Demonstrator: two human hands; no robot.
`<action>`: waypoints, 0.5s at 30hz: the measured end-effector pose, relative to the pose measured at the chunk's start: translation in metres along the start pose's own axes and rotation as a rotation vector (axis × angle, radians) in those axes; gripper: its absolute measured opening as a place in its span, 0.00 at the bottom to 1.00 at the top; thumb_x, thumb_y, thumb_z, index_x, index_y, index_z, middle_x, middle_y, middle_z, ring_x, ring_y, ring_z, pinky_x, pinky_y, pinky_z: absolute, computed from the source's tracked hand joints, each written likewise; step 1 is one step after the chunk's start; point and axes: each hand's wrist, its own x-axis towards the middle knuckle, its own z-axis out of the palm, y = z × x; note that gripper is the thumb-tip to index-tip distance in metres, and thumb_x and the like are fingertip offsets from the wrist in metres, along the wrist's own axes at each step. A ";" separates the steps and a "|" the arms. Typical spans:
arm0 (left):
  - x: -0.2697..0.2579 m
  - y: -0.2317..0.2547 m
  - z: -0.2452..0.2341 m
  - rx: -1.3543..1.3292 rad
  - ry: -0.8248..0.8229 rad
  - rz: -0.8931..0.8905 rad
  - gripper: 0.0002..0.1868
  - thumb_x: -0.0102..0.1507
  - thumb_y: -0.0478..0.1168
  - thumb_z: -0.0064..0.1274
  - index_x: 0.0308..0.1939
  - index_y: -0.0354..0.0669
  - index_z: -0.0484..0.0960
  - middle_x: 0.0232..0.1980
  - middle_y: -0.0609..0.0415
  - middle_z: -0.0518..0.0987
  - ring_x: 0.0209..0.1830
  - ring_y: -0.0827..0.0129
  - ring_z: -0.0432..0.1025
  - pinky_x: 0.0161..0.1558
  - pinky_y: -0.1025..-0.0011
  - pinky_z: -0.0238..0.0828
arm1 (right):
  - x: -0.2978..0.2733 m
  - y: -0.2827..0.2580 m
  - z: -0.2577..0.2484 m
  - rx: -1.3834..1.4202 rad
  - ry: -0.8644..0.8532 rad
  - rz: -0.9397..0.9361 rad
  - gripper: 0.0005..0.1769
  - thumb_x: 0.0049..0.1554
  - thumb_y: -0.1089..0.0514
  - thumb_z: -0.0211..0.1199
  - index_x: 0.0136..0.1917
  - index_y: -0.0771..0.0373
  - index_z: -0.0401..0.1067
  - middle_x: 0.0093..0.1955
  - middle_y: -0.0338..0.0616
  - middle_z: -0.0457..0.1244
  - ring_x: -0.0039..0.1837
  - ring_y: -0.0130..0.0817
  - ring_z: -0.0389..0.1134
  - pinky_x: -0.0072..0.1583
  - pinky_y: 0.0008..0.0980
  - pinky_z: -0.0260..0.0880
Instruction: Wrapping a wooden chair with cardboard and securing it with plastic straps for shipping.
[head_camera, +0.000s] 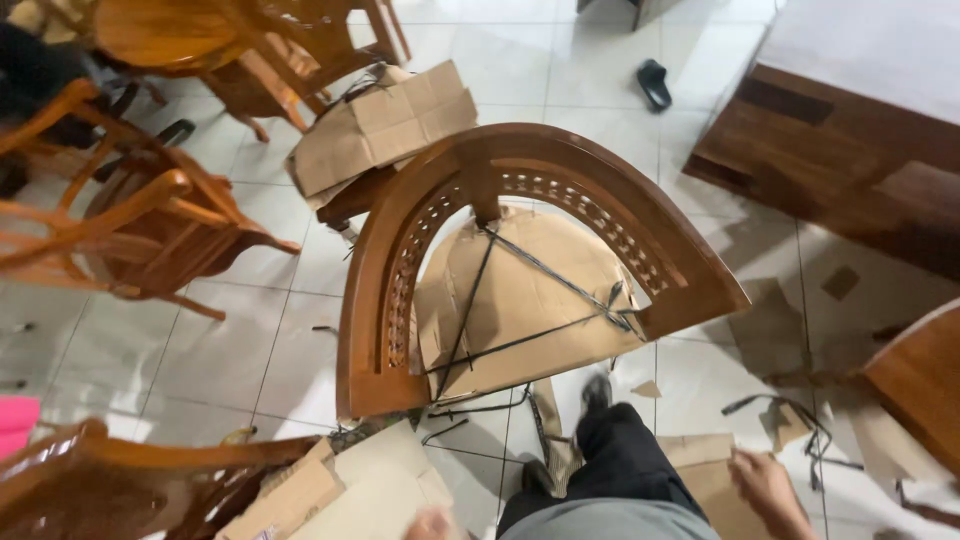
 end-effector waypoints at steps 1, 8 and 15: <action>0.042 0.010 -0.023 0.010 0.043 -0.003 0.27 0.62 0.69 0.40 0.52 0.64 0.83 0.45 0.56 0.86 0.45 0.52 0.79 0.48 0.58 0.74 | -0.009 -0.032 0.000 -0.161 0.047 -0.109 0.23 0.66 0.52 0.52 0.64 0.66 0.79 0.44 0.54 0.69 0.43 0.43 0.67 0.41 0.40 0.64; 0.199 0.255 -0.269 -0.173 0.538 0.230 0.20 0.67 0.43 0.50 0.60 0.36 0.78 0.58 0.39 0.77 0.59 0.43 0.69 0.60 0.51 0.63 | -0.053 -0.311 -0.019 -0.113 0.398 -0.762 0.17 0.62 0.51 0.55 0.58 0.59 0.78 0.65 0.43 0.69 0.61 0.41 0.68 0.59 0.41 0.64; 0.328 0.264 -0.254 0.079 -0.033 -0.498 0.53 0.60 0.65 0.55 0.81 0.41 0.55 0.80 0.44 0.60 0.76 0.42 0.58 0.73 0.49 0.53 | 0.100 -0.408 0.017 -0.323 -0.052 -0.476 0.49 0.47 0.31 0.62 0.76 0.54 0.64 0.67 0.45 0.68 0.68 0.38 0.68 0.66 0.38 0.64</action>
